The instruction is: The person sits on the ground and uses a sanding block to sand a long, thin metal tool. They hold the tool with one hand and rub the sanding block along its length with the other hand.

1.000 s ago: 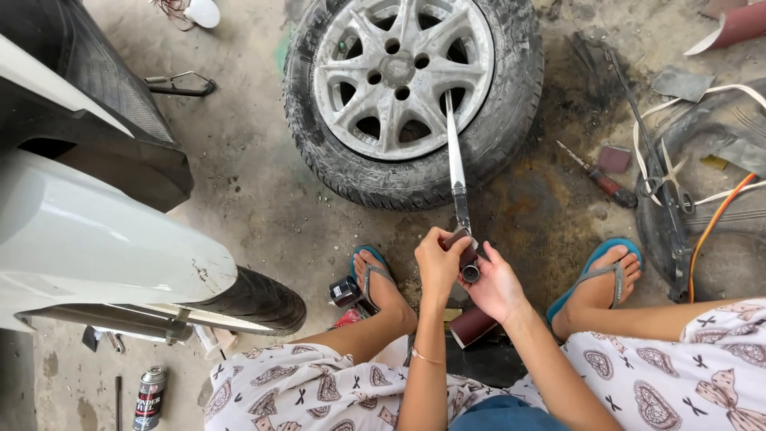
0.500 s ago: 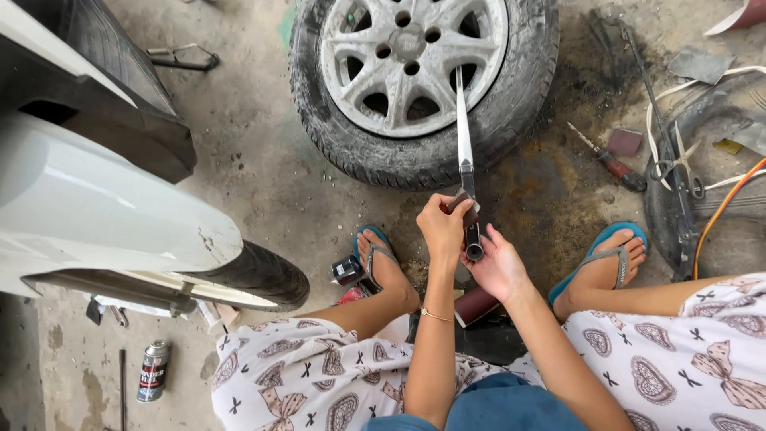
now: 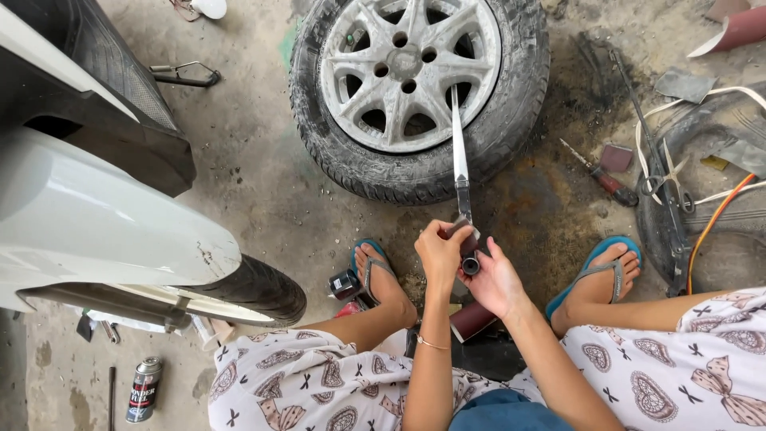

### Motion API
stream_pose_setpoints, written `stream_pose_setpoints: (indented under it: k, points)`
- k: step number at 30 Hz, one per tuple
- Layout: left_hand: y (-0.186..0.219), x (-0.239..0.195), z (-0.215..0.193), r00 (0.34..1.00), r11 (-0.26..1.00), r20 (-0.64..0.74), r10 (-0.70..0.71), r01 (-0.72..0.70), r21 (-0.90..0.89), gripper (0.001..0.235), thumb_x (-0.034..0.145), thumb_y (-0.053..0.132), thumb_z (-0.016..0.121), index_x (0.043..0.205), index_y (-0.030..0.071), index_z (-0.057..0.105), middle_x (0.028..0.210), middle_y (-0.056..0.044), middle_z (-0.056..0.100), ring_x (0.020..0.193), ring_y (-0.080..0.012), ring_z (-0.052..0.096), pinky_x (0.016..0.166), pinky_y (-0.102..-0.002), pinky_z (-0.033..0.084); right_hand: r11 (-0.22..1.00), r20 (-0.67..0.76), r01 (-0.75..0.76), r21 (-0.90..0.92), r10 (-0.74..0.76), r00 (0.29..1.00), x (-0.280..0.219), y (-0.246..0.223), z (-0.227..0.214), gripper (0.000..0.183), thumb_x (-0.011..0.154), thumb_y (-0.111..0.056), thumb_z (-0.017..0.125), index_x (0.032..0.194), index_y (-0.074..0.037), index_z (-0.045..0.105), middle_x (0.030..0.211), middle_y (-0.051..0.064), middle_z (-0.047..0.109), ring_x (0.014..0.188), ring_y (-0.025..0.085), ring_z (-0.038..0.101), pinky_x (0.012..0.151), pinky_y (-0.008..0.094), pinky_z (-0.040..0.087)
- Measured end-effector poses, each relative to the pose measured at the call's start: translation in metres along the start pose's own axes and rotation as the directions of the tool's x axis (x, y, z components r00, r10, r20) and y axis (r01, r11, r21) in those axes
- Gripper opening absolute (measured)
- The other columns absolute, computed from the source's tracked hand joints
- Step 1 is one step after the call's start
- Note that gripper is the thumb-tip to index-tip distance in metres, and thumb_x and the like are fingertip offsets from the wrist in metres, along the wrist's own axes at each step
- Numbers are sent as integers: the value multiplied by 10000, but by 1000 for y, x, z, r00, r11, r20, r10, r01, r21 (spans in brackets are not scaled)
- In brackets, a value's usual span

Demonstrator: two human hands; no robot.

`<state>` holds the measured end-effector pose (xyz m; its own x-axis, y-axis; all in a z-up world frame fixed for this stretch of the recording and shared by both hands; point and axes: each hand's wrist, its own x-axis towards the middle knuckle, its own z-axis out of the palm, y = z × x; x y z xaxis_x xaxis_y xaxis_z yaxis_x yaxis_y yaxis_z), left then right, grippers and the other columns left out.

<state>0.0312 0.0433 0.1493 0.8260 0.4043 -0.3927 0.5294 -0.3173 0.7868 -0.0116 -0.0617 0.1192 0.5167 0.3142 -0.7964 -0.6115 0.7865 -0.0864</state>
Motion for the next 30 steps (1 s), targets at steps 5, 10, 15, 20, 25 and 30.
stream_pose_setpoints:
  k: [5,10,15,20,25,30]
  points:
    - [-30,21,9,1000,999,0,-2,2,-49,335,697,290,932,831,55,733,741,-165,689,756,-334,702,674,-403,550,989,21,24,-147,-21,1000,-5,-2,-4,685,1034,-690,407,1146,-51,626,1028,138,599,984,254,589,851,328,493]
    - [-21,14,4,995,997,59,-79,79,-2,345,657,304,959,833,93,751,734,-113,687,747,-264,700,667,-349,553,962,31,34,-270,-27,999,5,-3,-6,767,981,-793,368,1166,-105,649,1030,106,655,966,234,603,798,330,473]
    - [-20,20,6,999,999,37,-3,4,-34,372,664,309,941,823,50,727,750,-204,687,789,-409,704,685,-459,548,958,17,20,-285,-16,1000,6,-5,-12,737,966,-803,370,1189,-159,649,1127,71,662,1092,244,583,921,432,449]
    - [6,7,4,999,999,-15,-32,31,-26,297,713,231,919,825,37,723,771,-208,698,810,-391,721,706,-411,562,970,16,6,-245,-2,1000,17,-1,-21,731,971,-802,389,1115,-139,660,1083,77,664,1066,253,587,943,479,468]
    - [21,-4,-8,999,998,16,-29,30,-48,322,709,262,925,811,42,714,748,-168,698,764,-345,719,683,-417,563,971,35,24,-236,-16,999,16,0,-22,753,969,-803,385,1116,-119,664,1132,107,673,1141,276,603,983,517,461]
    - [28,-2,-12,998,998,-8,55,-55,8,281,756,195,881,830,-13,707,734,-256,680,775,-433,706,663,-448,555,974,34,-10,-227,18,999,26,4,-31,730,972,-796,398,1109,-140,687,1091,63,678,1100,248,598,1016,512,450]
